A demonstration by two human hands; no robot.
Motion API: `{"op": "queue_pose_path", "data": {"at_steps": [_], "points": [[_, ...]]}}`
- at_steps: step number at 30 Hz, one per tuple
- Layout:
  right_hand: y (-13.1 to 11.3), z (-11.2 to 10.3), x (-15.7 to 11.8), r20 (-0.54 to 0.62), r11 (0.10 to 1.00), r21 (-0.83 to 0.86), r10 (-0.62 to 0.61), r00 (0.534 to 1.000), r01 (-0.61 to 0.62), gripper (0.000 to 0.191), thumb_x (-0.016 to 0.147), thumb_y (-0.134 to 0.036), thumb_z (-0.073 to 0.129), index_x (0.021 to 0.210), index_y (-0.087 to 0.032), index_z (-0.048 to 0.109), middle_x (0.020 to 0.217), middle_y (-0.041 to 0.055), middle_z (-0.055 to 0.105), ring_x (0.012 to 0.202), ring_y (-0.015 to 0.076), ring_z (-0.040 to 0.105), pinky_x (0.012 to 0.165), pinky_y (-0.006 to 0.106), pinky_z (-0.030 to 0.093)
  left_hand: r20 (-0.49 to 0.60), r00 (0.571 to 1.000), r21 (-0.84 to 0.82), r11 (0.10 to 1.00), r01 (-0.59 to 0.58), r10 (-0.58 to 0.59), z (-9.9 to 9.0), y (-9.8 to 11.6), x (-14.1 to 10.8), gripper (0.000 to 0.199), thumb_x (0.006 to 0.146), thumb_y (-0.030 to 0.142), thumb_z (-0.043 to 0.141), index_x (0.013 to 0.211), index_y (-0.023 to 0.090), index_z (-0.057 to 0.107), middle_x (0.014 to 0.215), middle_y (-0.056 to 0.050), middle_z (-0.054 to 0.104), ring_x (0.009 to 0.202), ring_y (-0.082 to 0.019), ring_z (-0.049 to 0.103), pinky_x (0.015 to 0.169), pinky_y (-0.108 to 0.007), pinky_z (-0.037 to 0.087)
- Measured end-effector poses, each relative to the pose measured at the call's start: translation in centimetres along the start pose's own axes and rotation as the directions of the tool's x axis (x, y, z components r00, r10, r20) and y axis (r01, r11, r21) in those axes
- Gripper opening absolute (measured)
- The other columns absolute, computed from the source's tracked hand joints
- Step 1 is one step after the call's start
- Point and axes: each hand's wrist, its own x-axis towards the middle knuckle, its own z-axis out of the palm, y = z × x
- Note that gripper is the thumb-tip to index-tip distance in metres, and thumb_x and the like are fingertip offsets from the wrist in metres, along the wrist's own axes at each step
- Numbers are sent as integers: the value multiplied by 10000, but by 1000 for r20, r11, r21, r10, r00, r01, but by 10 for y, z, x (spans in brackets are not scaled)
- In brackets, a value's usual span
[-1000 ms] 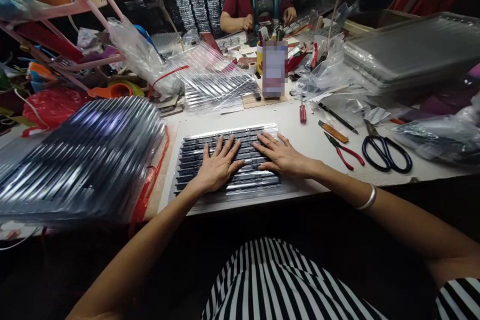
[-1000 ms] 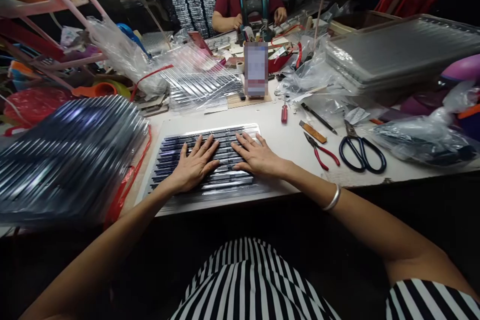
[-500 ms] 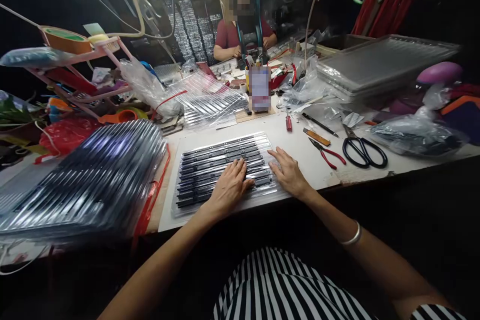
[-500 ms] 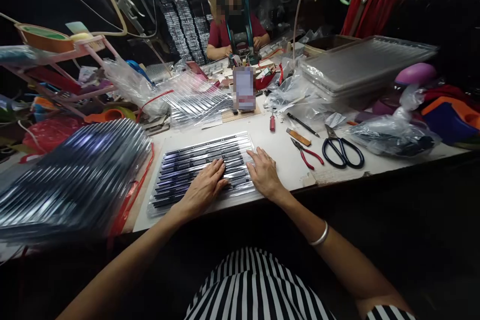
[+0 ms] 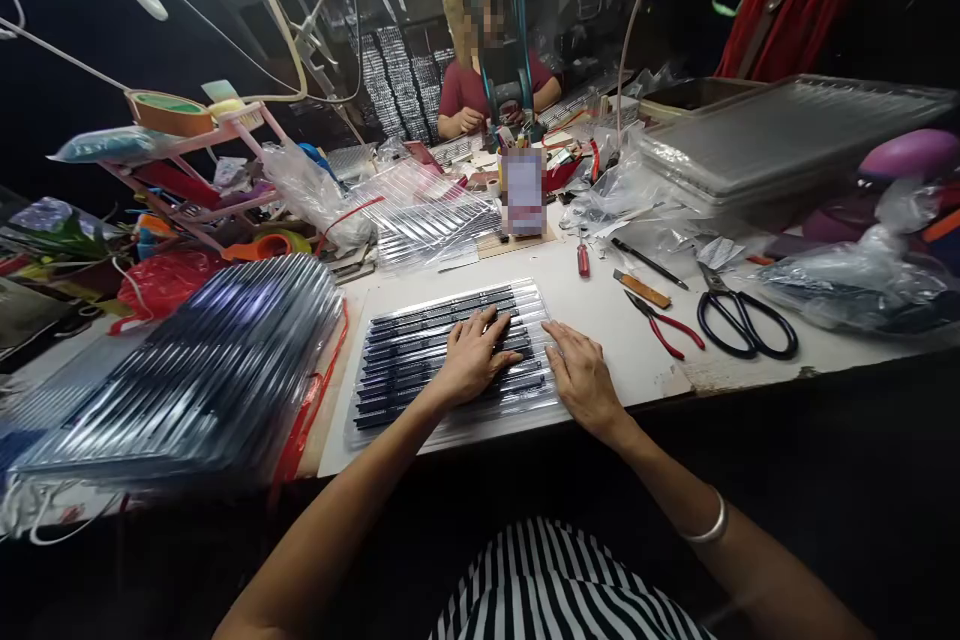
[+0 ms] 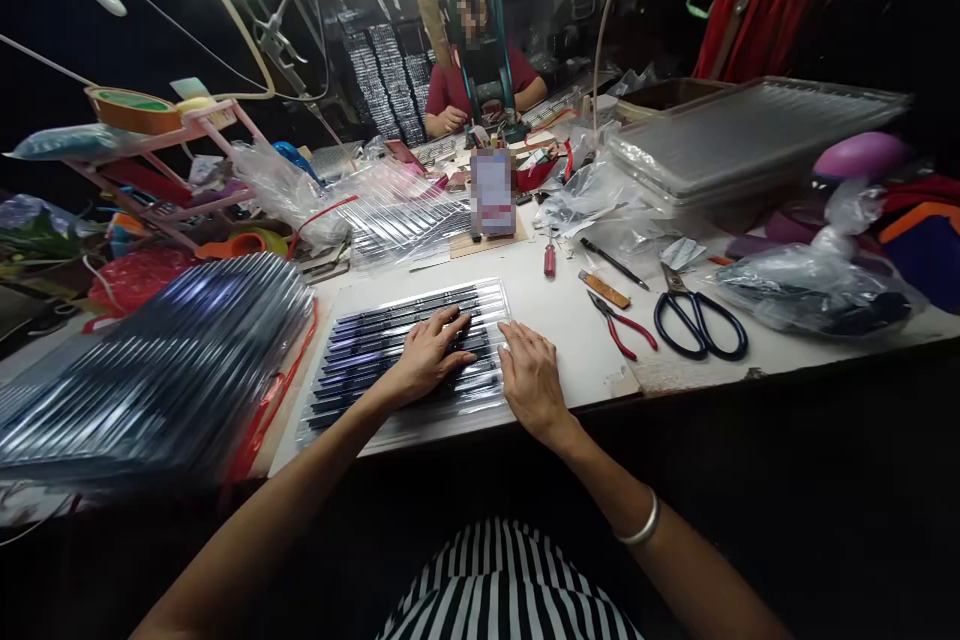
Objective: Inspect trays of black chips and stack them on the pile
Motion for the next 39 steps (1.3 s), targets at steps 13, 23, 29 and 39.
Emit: {"op": "queue_pose_path", "data": {"at_steps": [13,23,29,39], "points": [[6,-23,8,135,977,194,66,989,-92,392,902,-239,361,1236,-183,558,1240,85,615,1145,206,565,958,390,449,-100,995,-16,999,-33,31,-8,-18,-23,438,948,375,326,1360,263,423,1464,-70,384,1332,-228,358,1063,-452,321],[-12,-39,-15,154,948,218,202,967,-233,358,894,-365,446,1187,-227,600,1172,97,641,1178,287,511,1000,571,333,-321,932,-127,983,135,-169,12,-120,-157,773,772,543,594,1432,259,309,1531,-121,218,1385,-315,237,1094,-506,267],[-13,-47,-3,230,507,793,263,937,-337,380,901,-355,442,1234,-189,523,1235,116,612,1156,246,558,988,451,426,-391,905,-119,984,134,-171,20,-110,-153,841,743,571,615,1448,289,254,1520,-125,240,1369,-335,270,1077,-549,275],[-17,-34,-5,197,951,277,-199,960,141,464,844,-51,343,1226,-239,527,1122,45,653,1163,225,496,952,444,374,-457,780,-485,855,186,-429,19,-113,-160,884,797,741,300,1431,126,310,1456,-167,367,1344,-315,327,1110,-479,245]]}}
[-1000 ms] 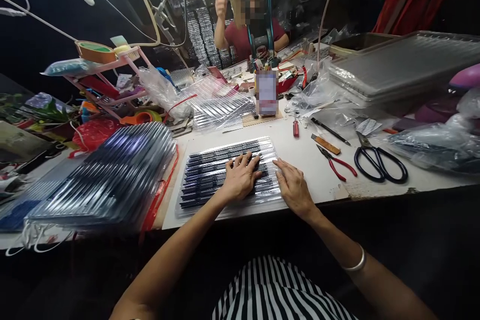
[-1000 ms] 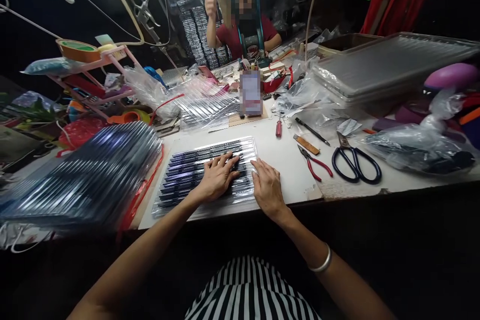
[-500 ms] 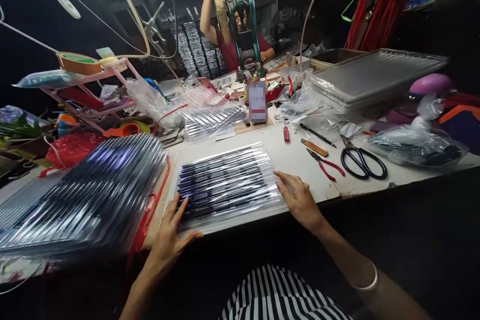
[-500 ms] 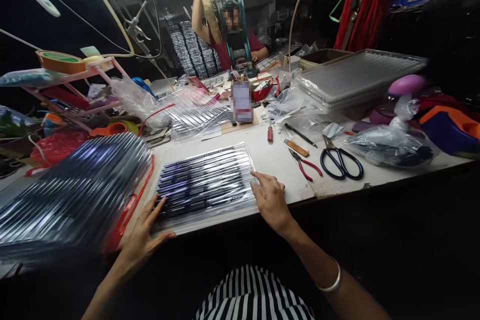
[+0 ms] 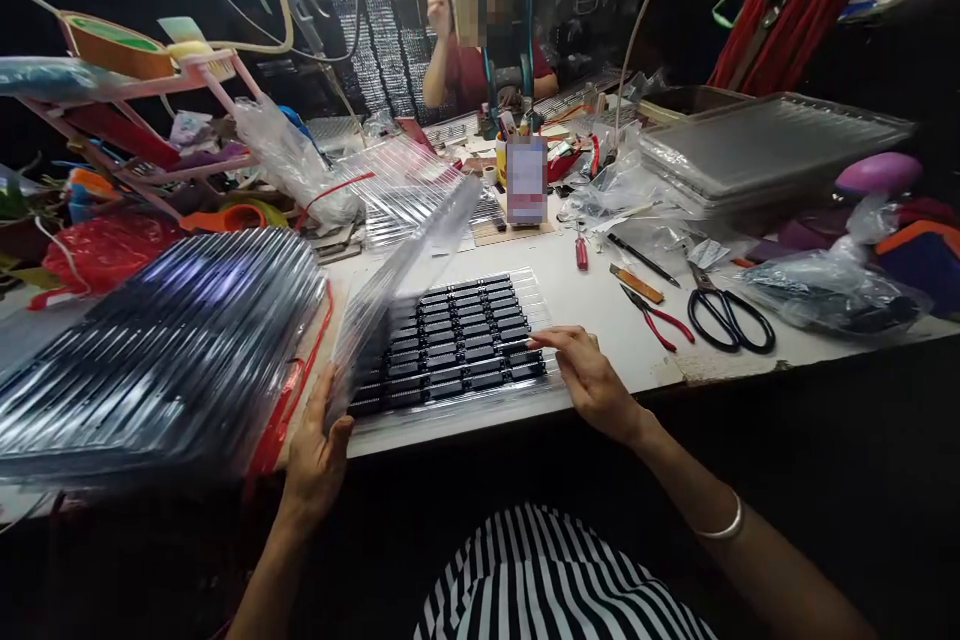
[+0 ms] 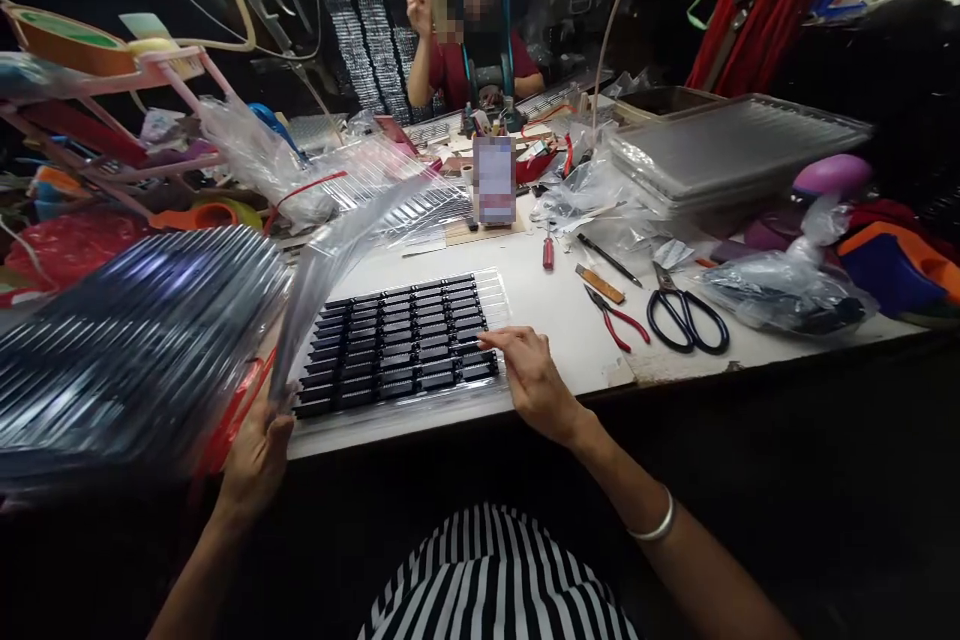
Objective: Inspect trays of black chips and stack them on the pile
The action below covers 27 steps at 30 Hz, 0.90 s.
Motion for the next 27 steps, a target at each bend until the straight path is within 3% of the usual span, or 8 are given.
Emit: {"op": "queue_pose_path", "data": {"at_steps": [3,5,9,16,18,20,23,27], "points": [[2,8,4,104,962,-245,-97,990,120,631,741,62,314,1290,-209,466,1176,37,642,1242,255,411,953,476,296,-3,1000,-32,999,12,-12,0,-3,0,896,785,754,307,1428,130,316,1444,-163,387,1327,-323,353,1104,-479,259],[2,10,6,122,938,-314,-115,986,149,662,712,85,304,1293,-193,458,1185,35,639,1248,264,402,944,475,280,-3,1000,-37,999,2,-2,0,-4,0,885,785,753,309,1432,149,307,1450,-153,381,1328,-314,356,1104,-471,263],[-2,8,5,37,942,-278,-186,982,189,624,766,54,309,1316,-212,438,1182,40,639,1222,239,445,931,439,314,-14,1000,-37,999,-20,19,0,-1,1,881,792,745,306,1439,146,294,1464,-154,360,1354,-295,317,1114,-450,251],[-4,14,-7,45,946,-209,-243,969,247,581,830,-4,352,1337,-274,440,1126,45,664,1147,250,529,932,473,332,-25,1000,-42,999,-14,13,-3,4,-1,915,773,776,253,1429,142,324,1430,-155,417,1323,-287,376,1095,-429,305],[-5,12,-8,-28,972,-151,-184,983,178,512,857,-49,378,1299,-285,482,1158,52,640,1135,246,536,946,474,346,-29,999,-19,1000,-22,21,-4,5,-3,893,787,761,253,1434,148,315,1435,-150,412,1326,-283,373,1091,-426,314],[-5,8,-8,-170,998,-39,-45,984,39,421,889,-121,408,1262,-283,517,1196,59,611,1131,237,541,976,472,357,-11,998,19,998,-54,54,-5,7,-5,857,800,734,301,1440,165,303,1460,-137,376,1346,-275,340,1100,-423,300],[4,2,-4,-330,947,261,270,905,-187,333,916,-244,443,1235,-262,537,1206,70,601,1107,221,561,983,454,397,82,992,110,989,-103,94,-5,8,-6,837,778,675,469,1446,207,281,1501,-124,303,1370,-279,292,1113,-449,264],[24,-2,10,-262,793,496,525,810,-353,354,907,-384,472,1207,-216,556,1178,101,614,1081,232,577,938,449,438,160,978,182,970,-159,131,-5,1,-2,879,735,624,584,1449,228,260,1518,-143,249,1380,-293,264,1099,-490,268]]}}
